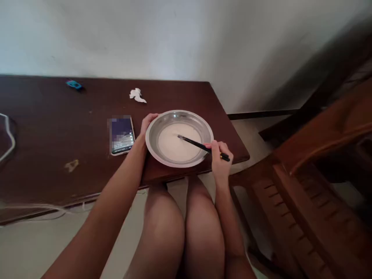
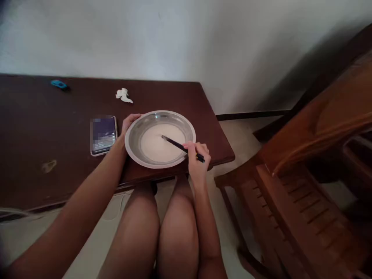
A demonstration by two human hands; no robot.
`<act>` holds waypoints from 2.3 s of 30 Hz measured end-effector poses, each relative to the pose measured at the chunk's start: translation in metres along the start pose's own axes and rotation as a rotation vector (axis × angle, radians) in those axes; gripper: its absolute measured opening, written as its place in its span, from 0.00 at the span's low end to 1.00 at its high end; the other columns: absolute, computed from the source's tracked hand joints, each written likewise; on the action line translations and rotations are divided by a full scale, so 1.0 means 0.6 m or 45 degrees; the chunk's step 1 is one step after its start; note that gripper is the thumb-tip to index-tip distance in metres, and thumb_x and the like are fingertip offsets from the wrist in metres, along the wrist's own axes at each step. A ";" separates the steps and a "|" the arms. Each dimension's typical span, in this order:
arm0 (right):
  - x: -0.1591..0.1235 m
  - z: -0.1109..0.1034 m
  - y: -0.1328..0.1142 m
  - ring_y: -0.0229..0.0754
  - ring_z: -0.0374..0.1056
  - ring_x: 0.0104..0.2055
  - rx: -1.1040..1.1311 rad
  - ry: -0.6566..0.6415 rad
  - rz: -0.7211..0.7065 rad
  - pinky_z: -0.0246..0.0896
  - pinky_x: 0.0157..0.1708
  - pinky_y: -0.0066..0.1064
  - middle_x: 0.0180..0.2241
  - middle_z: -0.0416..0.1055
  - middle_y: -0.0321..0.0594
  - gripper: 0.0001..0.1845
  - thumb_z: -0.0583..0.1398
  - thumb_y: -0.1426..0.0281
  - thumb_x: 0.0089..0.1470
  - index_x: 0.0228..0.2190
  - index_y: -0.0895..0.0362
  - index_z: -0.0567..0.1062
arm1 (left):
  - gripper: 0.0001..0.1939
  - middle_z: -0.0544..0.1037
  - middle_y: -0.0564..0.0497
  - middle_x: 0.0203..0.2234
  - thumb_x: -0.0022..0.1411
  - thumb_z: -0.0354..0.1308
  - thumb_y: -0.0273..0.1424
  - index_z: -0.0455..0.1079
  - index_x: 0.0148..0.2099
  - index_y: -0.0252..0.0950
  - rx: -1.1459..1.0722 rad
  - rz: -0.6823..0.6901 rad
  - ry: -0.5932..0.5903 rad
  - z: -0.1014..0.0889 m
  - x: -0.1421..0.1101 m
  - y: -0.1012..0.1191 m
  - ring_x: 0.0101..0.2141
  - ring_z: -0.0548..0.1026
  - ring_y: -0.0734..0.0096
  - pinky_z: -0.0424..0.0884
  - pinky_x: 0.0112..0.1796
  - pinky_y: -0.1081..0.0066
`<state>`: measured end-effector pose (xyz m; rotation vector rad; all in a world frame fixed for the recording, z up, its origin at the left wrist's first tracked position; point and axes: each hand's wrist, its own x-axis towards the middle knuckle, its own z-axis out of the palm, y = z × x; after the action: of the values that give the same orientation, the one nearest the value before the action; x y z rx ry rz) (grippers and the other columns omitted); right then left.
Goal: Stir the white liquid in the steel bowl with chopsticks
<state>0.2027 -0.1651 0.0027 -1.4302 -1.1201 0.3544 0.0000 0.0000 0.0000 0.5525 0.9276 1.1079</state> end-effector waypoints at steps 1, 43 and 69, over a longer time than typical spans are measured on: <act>0.000 -0.001 0.001 0.44 0.70 0.33 0.038 0.093 0.006 0.63 0.44 0.40 0.26 0.80 0.38 0.24 0.56 0.52 0.63 0.22 0.52 0.77 | 0.16 0.77 0.51 0.16 0.64 0.50 0.30 0.74 0.27 0.37 0.017 0.000 0.006 0.000 0.000 0.001 0.32 0.82 0.60 0.78 0.40 0.68; -0.001 0.002 -0.002 0.44 0.72 0.31 0.174 0.012 0.069 0.66 0.42 0.41 0.24 0.79 0.37 0.25 0.56 0.53 0.64 0.20 0.52 0.76 | 0.12 0.81 0.50 0.22 0.63 0.53 0.30 0.75 0.29 0.40 0.048 0.011 -0.017 -0.009 0.011 0.000 0.38 0.83 0.56 0.80 0.42 0.64; -0.001 0.002 -0.004 0.44 0.74 0.34 0.143 -0.089 0.069 0.68 0.42 0.40 0.26 0.80 0.38 0.23 0.57 0.53 0.63 0.23 0.52 0.78 | 0.11 0.80 0.52 0.22 0.63 0.52 0.30 0.77 0.35 0.39 0.080 0.034 0.011 -0.007 0.006 0.000 0.38 0.82 0.55 0.79 0.40 0.64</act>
<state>0.2006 -0.1655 0.0046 -1.3596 -1.1021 0.5014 -0.0029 0.0029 -0.0034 0.6135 0.9675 1.1092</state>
